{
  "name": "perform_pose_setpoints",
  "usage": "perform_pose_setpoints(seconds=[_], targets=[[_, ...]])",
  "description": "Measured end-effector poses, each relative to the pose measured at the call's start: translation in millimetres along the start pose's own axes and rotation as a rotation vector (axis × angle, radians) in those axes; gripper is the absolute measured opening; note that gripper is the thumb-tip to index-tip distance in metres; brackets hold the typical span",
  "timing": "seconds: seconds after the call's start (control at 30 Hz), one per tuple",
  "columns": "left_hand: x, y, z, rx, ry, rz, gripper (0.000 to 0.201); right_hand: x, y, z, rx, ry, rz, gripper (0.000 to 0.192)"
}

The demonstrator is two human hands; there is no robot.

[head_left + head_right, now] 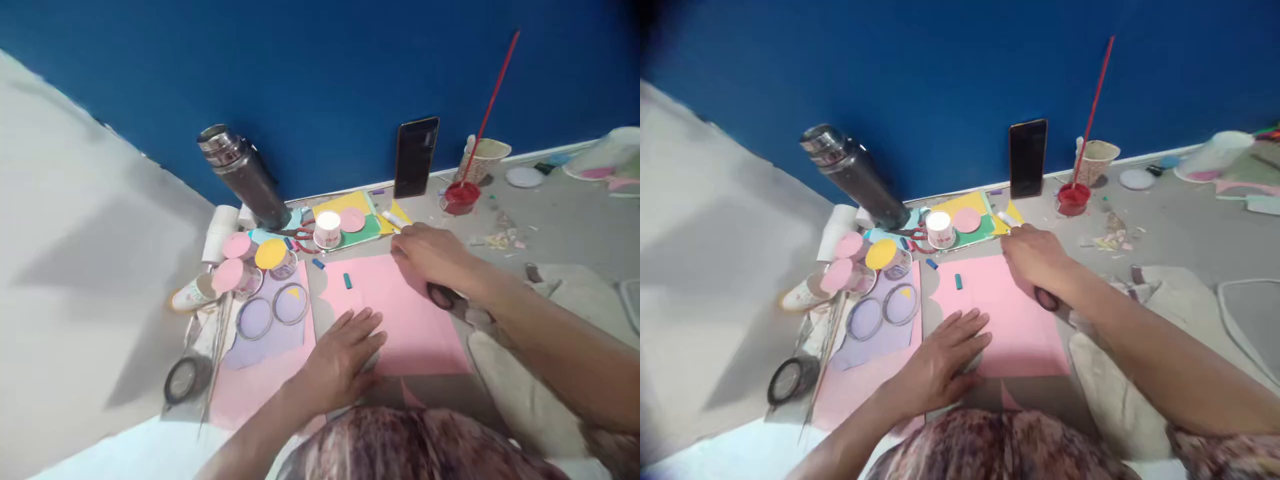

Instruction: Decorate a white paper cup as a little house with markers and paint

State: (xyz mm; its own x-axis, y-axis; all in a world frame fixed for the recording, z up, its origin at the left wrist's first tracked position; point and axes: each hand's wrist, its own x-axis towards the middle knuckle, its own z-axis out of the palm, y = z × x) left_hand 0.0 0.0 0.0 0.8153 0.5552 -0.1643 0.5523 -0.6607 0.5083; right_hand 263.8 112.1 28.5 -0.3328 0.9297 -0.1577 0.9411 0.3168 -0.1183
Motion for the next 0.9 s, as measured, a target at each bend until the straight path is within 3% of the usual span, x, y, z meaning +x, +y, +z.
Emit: perform_pose_setpoints(seconds=[0.1, 0.27, 0.4, 0.5, 0.67, 0.8, 0.9], targets=[[3.6, 3.2, 8.1, 0.003, 0.098, -0.031, 0.07, -4.5, -22.3, 6.4, 0.013, -0.015, -0.112, 0.017], [19.6, 10.2, 12.5, 0.078, 0.239, -0.081, 0.039, -4.3, -33.5, 12.5, 0.022, -0.052, -0.139, 0.017], [23.6, 9.8, 12.0, 0.135, 0.256, -0.07, 0.039, -9.5, -16.1, 4.1, 0.062, -0.092, -0.077, 0.016], [17.6, 1.2, 13.0, 0.101, 0.27, 0.0, 0.033, -23.1, 3.5, -1.9, 0.07, -0.062, 0.059, 0.02], [9.5, -21.7, 7.1, -0.029, 0.311, 0.153, 0.04, -49.8, 21.3, 6.9, 0.097, -0.014, 0.171, 0.025], [5.6, -26.6, -6.9, -0.001, 0.234, 0.154, 0.047, -66.6, 15.0, 25.8, 0.134, 0.059, 0.033, 0.022], [6.4, -14.0, -3.9, 0.094, 0.244, 0.041, 0.057, -78.8, 4.3, 42.1, 0.16, 0.145, -0.249, 0.018]])
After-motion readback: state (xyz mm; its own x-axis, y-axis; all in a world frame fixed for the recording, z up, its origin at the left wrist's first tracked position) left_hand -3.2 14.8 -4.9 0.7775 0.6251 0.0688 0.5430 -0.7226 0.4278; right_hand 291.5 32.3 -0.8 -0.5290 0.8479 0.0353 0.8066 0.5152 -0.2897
